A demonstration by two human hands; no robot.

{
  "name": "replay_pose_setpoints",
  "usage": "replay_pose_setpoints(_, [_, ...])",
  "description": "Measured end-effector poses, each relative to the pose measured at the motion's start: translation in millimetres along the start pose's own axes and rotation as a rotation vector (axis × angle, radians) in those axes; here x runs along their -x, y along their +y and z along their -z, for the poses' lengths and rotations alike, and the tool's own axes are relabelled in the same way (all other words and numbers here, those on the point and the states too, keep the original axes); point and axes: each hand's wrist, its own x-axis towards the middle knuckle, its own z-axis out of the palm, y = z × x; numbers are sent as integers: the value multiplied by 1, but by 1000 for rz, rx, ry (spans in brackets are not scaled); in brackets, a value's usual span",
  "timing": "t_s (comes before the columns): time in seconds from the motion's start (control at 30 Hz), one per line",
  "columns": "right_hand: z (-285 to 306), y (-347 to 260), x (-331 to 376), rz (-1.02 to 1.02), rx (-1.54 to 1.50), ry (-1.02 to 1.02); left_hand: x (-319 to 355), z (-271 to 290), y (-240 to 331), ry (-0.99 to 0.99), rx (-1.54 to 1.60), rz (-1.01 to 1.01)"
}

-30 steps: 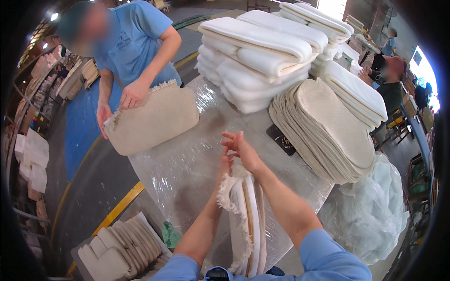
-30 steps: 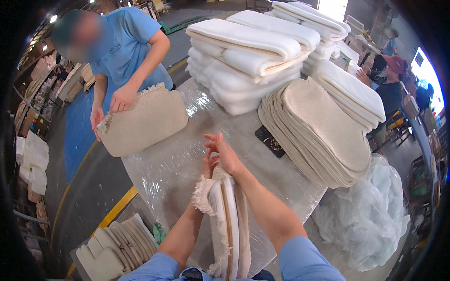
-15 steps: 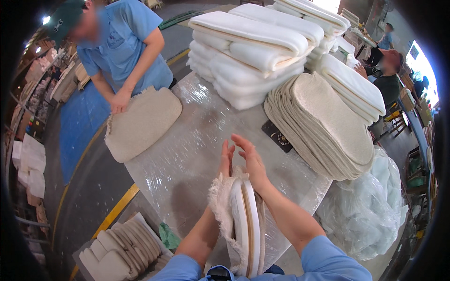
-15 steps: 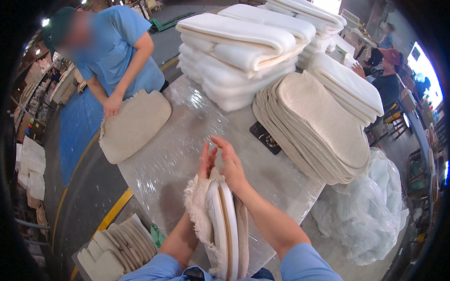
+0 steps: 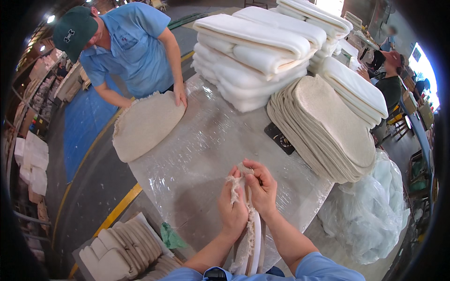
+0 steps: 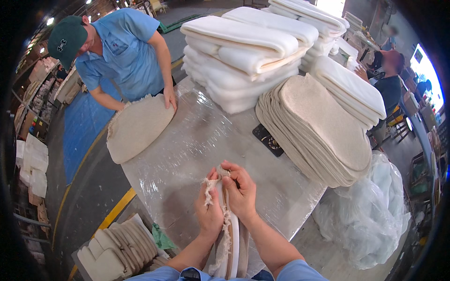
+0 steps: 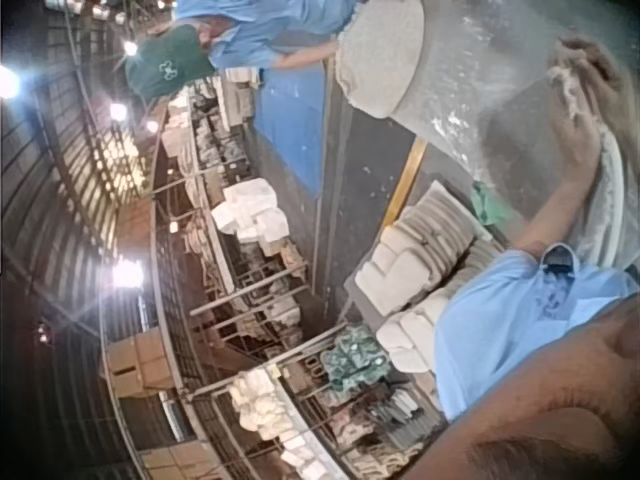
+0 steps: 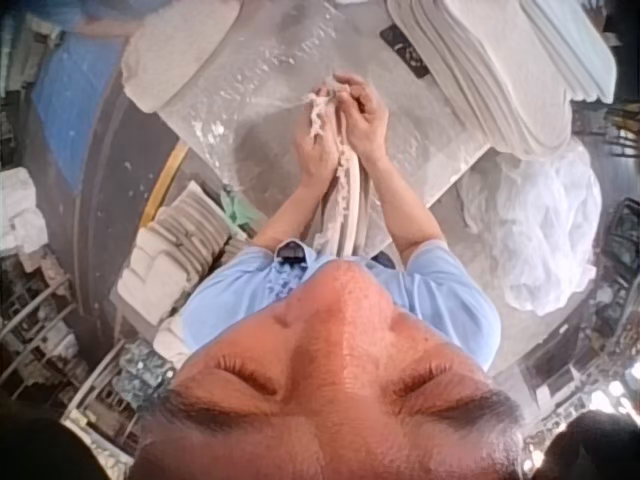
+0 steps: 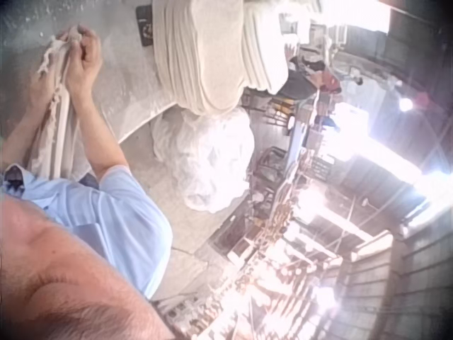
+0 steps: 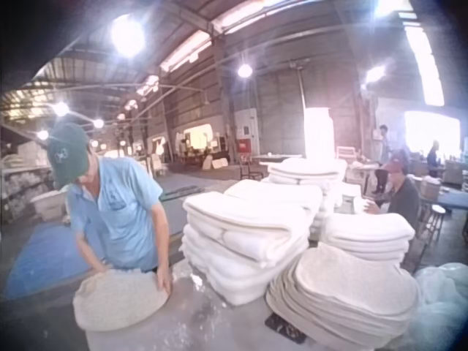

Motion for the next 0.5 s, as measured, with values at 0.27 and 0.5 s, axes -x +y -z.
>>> replay_pose_setpoints(0.27, [5, 4, 12, 152, -48, 5, 18, -4, -14, 30, -8, -163])
replay_pose_setpoints(0.5, [12, -7, 19, 164, -37, 7, -54, 51, -37, -283, 762, 379])
